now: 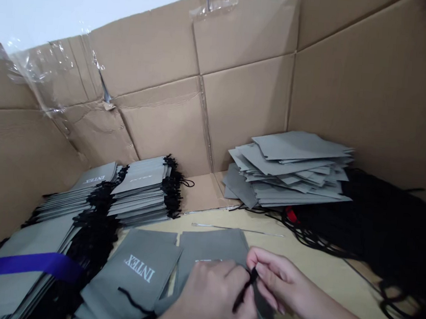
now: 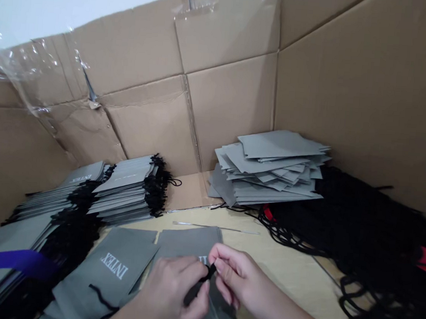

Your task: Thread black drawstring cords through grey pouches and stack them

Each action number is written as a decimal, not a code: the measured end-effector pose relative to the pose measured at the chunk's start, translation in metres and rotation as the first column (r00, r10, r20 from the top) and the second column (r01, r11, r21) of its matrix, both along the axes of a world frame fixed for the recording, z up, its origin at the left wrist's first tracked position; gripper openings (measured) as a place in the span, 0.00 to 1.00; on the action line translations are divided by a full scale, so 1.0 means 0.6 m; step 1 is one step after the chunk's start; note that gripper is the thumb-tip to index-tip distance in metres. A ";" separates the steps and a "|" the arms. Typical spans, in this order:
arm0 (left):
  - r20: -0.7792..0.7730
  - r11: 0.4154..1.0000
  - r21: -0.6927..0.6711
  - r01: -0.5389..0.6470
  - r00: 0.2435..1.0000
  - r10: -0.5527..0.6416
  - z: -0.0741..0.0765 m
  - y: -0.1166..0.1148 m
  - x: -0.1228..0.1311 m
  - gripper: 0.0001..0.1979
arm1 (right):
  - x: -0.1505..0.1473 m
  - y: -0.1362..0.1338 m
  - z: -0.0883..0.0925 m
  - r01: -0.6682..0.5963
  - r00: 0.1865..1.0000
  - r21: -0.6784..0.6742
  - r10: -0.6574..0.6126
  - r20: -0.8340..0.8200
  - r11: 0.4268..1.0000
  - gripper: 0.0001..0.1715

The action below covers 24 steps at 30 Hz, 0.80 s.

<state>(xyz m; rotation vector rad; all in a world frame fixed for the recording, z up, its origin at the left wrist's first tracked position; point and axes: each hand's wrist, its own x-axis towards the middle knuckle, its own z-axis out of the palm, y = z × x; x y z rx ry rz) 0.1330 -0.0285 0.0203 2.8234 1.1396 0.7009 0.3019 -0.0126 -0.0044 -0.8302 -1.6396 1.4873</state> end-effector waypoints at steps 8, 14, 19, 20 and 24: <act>-0.018 1.000 0.010 0.024 1.000 -0.024 0.014 0.002 -0.007 0.11 | -0.001 0.005 -0.014 -0.076 0.988 -0.103 0.060 -0.144 0.992 0.25; 0.423 0.913 -0.384 0.136 0.905 0.043 0.024 0.001 0.005 0.16 | -0.008 -0.001 -0.026 0.055 0.975 -0.078 -0.071 -0.212 0.995 0.23; 0.598 0.782 -0.565 0.263 0.784 0.168 0.017 0.006 0.012 0.19 | -0.025 -0.011 -0.041 0.136 0.972 -0.006 -0.135 -0.191 0.991 0.26; 0.618 0.766 -0.574 0.290 0.767 0.173 0.014 0.007 0.013 0.19 | -0.028 -0.012 -0.041 0.123 0.974 0.018 -0.117 -0.193 0.992 0.25; 0.677 0.737 -0.583 0.344 0.706 0.206 0.004 0.012 0.018 0.20 | -0.031 -0.012 -0.043 0.089 0.973 0.035 -0.079 -0.215 0.995 0.25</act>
